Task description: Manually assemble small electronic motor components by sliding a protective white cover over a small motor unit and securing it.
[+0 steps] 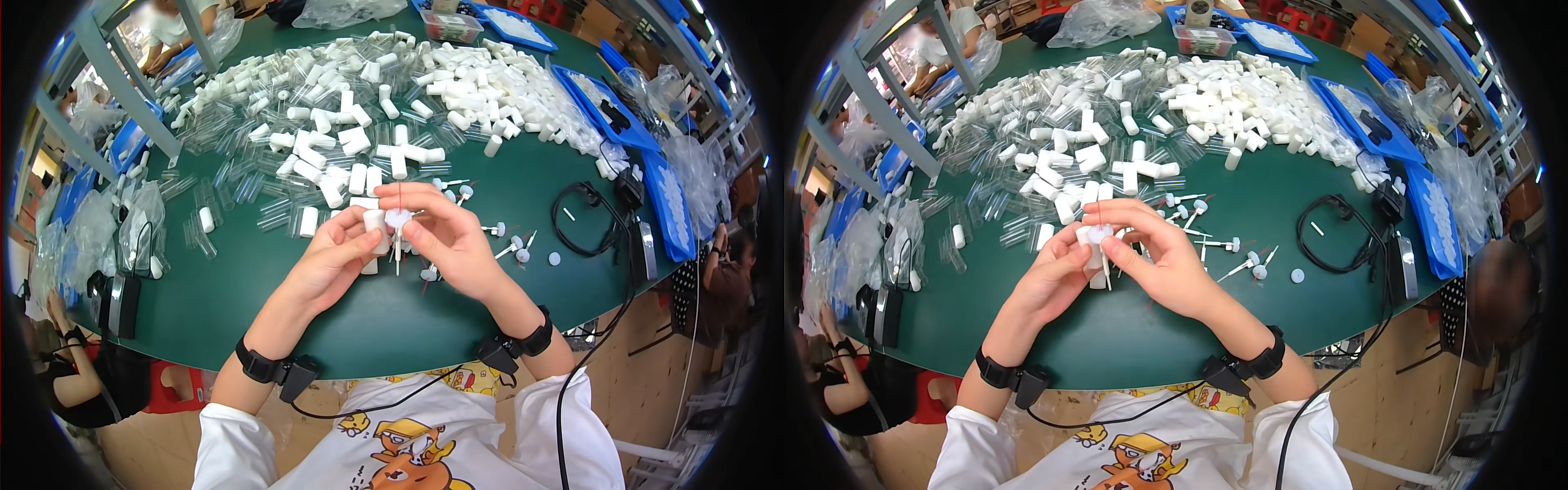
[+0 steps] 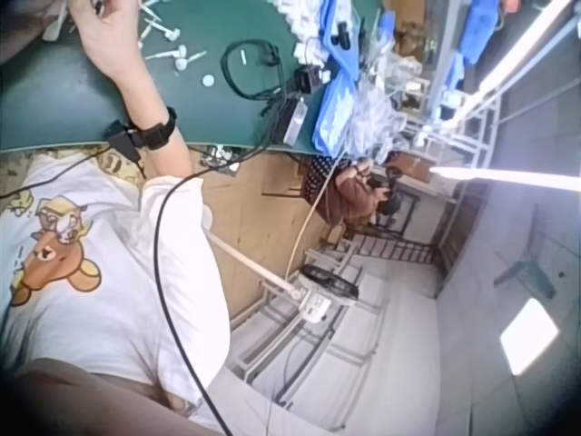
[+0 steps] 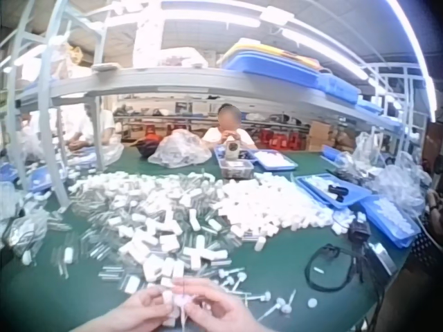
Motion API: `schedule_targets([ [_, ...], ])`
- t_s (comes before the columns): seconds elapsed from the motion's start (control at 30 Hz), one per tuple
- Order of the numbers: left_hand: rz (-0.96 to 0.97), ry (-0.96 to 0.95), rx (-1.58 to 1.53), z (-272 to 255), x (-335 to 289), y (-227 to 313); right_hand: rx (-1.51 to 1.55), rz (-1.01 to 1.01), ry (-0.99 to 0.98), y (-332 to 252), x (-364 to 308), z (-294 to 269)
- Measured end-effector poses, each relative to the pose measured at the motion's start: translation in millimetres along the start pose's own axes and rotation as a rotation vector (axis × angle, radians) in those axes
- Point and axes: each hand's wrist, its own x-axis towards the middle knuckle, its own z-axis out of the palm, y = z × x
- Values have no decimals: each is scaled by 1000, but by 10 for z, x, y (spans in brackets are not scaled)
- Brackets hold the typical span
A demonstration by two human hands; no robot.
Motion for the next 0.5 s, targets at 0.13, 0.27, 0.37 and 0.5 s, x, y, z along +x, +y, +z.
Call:
schedule_targets([
  [0.13, -10, 7, 35, 30, -18, -11, -145, -1, 31, 48, -44, 50],
  [0.27, 1, 29, -16, 41, -13, -36, -191, -31, 22, 62, -26, 34],
  [0.37, -22, 83, -14, 64, -17, -14, -163, 4, 11, 52, -29, 21],
  [0.5, -33, 47, 33, -29, -27, -49, -225, 7, 37, 60, -27, 32],
])
